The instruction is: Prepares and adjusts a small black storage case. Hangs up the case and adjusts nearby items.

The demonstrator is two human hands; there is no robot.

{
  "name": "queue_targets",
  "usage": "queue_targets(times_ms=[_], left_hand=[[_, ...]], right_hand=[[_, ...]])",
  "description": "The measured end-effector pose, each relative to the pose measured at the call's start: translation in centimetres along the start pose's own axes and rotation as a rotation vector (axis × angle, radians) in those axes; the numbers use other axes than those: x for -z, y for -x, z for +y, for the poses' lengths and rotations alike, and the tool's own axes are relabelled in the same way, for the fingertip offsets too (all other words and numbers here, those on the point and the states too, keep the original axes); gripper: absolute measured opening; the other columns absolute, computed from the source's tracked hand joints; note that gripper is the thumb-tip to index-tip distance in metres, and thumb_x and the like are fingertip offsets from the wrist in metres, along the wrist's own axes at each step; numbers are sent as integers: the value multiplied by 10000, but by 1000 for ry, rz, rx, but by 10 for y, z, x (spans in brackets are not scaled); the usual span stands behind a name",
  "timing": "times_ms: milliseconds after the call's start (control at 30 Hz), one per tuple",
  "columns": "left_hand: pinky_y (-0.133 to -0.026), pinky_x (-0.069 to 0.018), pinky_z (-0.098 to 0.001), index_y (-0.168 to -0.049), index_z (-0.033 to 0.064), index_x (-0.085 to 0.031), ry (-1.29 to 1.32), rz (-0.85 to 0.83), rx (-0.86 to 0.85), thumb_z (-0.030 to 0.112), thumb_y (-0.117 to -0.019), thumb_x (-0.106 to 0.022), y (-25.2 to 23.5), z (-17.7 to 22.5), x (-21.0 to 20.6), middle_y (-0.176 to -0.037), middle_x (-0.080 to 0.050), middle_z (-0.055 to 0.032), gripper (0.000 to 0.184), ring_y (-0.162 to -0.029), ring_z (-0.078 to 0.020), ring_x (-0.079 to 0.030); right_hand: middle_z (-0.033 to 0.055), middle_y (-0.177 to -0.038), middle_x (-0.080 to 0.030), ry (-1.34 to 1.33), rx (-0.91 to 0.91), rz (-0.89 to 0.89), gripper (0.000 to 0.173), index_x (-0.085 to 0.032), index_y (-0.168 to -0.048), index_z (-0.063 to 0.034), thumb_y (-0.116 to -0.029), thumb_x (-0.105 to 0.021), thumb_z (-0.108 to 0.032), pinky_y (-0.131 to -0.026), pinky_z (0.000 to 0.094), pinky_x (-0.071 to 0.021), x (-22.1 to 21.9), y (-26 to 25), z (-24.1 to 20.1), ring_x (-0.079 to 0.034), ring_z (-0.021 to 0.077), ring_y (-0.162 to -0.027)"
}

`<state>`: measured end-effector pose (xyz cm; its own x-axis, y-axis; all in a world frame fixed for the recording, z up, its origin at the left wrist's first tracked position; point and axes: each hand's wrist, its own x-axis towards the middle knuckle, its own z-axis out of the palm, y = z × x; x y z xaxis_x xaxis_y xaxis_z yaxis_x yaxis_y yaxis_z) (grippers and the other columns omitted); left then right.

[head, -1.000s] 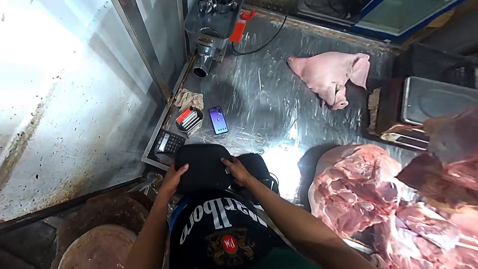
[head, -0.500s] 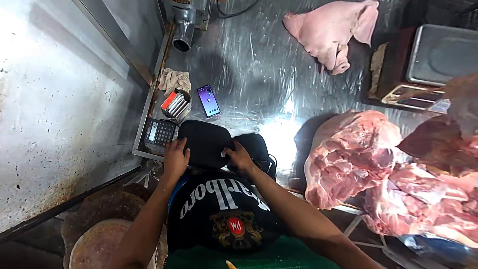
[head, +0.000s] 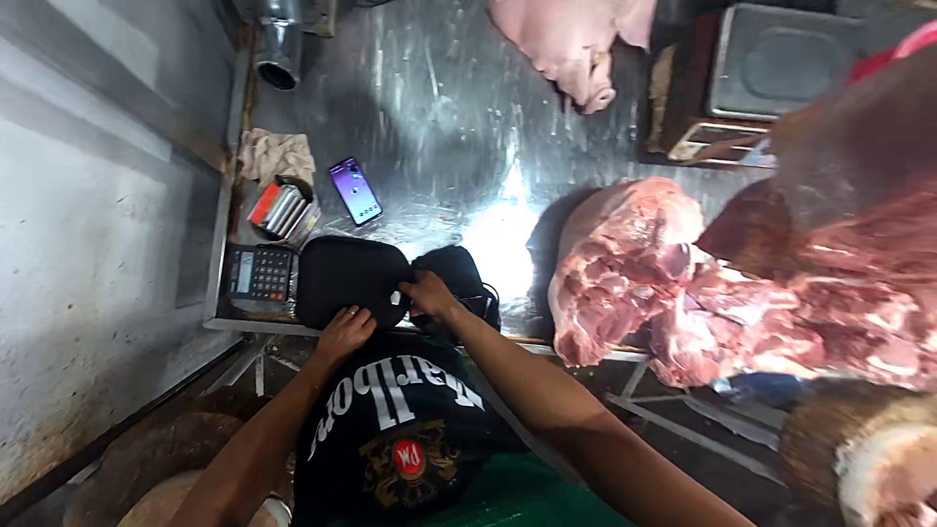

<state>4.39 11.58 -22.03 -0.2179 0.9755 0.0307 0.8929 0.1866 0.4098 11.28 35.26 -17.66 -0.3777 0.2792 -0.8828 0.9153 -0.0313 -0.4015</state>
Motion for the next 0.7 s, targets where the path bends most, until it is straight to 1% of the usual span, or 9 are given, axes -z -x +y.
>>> queue_targets(times_ms=[100, 233, 333, 400, 467, 500, 533, 600, 700], left_hand=[[-856, -584, -442, -962, 36, -689, 10, 46, 74, 144, -1042, -532, 0, 5, -3, -962, -687, -159, 206, -958, -334, -691], [-858, -567, -466, -988, 40, -689, -50, 5, 108, 194, -1066, -494, 1, 9, -2, -991, -684, -162, 260, -987, -346, -680], [-856, -545, -503, -991, 25, -677, -106, -125, 153, 217, -1075, -460, 7, 13, 6, -1014, -682, -182, 302, -1022, -376, -672], [-842, -560, -516, -1003, 6, -682, -64, -205, 213, 207, -1060, -487, 17, 17, 15, -1031, -684, -200, 286, -1015, -385, -683], [-885, -568, -522, -1056, -4, -684, 72, -345, 301, 220, -1060, -499, 32, 18, 29, -1079, -676, -211, 291, -1032, -381, -686], [-926, -558, -522, -1098, -3, -685, 152, -442, 351, 231, -1067, -495, 40, 18, 35, -1125, -673, -212, 304, -1066, -374, -680], [-972, -542, -525, -1137, 3, -684, 223, -550, 403, 243, -1075, -490, 50, 16, 41, -1174, -669, -206, 315, -1109, -363, -669], [-1006, -519, -553, -1184, 18, -676, 319, -769, 497, 267, -1079, -486, 67, 10, 51, -1213, -663, -201, 330, -1142, -366, -654], [-987, -510, -612, -1196, 44, -693, 341, -984, 665, 400, -1075, -487, 96, 2, 52, -1186, -687, -205, 428, -1126, -388, -662]], right_hand=[[146, -980, -726, -40, 24, 20, 394, -650, -1278, -69, -1014, -587, -355, -682, 390, -642, 13, 11, 8, -734, 215, -722], [111, -995, -750, 50, 119, 281, 361, -674, -1274, -80, -1035, -539, -314, -768, 454, -638, 49, 27, 44, -748, 228, -808], [144, -1072, -737, 256, 155, 616, 324, -702, -1227, -89, -1012, -562, -288, -916, 567, -549, 73, 39, 71, -706, 324, -1015], [200, -1245, -662, 339, 110, 694, 445, -665, -1308, -80, -971, -633, -369, -1025, 590, -471, 89, 36, 89, -605, 400, -1191], [253, -1368, -582, 330, -7, 554, 683, -576, -1424, -85, -917, -694, -528, -1036, 642, -435, 104, 24, 103, -540, 459, -1264], [254, -1336, -609, 292, -53, 446, 739, -569, -1428, -86, -892, -720, -572, -1029, 646, -457, 109, 16, 111, -574, 451, -1241], [242, -1253, -664, 239, -63, 352, 722, -600, -1383, -81, -873, -753, -569, -1008, 637, -486, 110, 7, 119, -627, 425, -1180], [212, -1157, -707, 184, -25, 232, 591, -635, -1320, -79, -888, -786, -452, -991, 614, -511, 108, -5, 132, -671, 380, -1110], [175, -1126, -723, 227, 109, 190, 326, -677, -1260, -123, -966, -695, -263, -979, 598, -519, 100, -7, 141, -684, 343, -1089]])
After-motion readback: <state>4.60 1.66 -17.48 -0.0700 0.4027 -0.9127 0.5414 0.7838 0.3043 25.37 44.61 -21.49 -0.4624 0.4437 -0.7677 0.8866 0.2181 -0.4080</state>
